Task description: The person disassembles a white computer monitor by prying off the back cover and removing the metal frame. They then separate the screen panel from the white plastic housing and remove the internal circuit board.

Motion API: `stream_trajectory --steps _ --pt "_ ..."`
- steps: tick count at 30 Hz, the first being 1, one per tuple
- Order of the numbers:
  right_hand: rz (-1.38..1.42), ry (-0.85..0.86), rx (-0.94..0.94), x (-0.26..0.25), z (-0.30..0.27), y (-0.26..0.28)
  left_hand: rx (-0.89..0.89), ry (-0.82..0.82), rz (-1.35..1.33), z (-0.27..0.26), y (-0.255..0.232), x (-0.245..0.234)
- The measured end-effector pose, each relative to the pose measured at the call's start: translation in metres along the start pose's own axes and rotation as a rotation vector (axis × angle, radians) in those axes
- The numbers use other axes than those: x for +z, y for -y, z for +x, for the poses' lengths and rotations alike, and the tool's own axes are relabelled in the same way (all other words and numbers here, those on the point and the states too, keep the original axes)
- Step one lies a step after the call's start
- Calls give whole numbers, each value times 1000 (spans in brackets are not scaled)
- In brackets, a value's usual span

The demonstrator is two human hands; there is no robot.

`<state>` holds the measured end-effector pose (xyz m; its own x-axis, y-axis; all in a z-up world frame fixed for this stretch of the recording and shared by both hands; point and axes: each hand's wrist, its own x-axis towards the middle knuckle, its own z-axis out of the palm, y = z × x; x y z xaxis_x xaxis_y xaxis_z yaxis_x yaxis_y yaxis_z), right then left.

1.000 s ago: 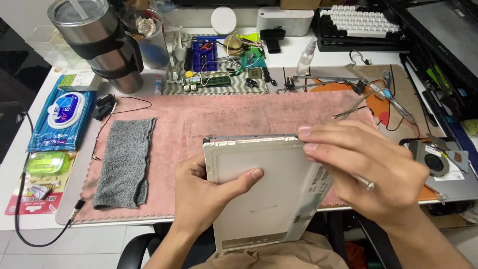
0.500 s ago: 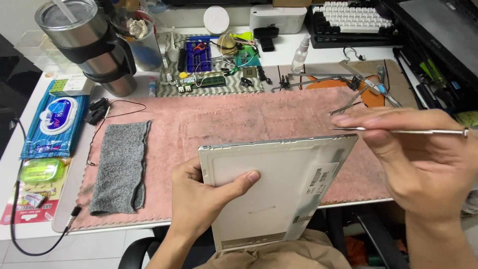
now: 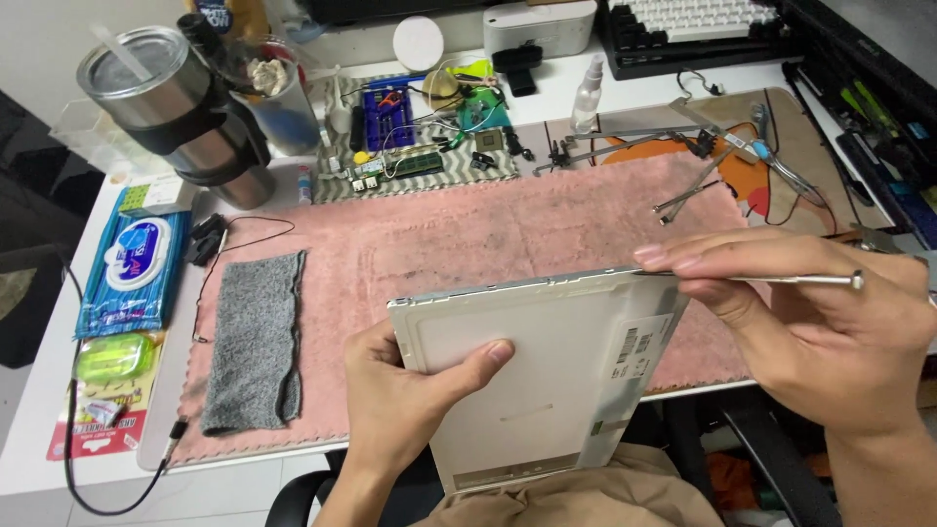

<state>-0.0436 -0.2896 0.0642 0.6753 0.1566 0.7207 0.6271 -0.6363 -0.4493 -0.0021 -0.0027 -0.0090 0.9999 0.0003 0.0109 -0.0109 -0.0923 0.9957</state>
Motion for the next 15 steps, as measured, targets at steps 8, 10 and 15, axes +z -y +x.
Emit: stream_trajectory --steps 8,10,15 --pt "-2 -75 42 2 -11 -3 -32 4 -15 -6 -4 4" --pt "15 -91 66 1 -11 -2 -45 4 -27 -7 -3 4" --pt "113 -49 104 0 -4 6 -29 13 -28 -6 -3 3"
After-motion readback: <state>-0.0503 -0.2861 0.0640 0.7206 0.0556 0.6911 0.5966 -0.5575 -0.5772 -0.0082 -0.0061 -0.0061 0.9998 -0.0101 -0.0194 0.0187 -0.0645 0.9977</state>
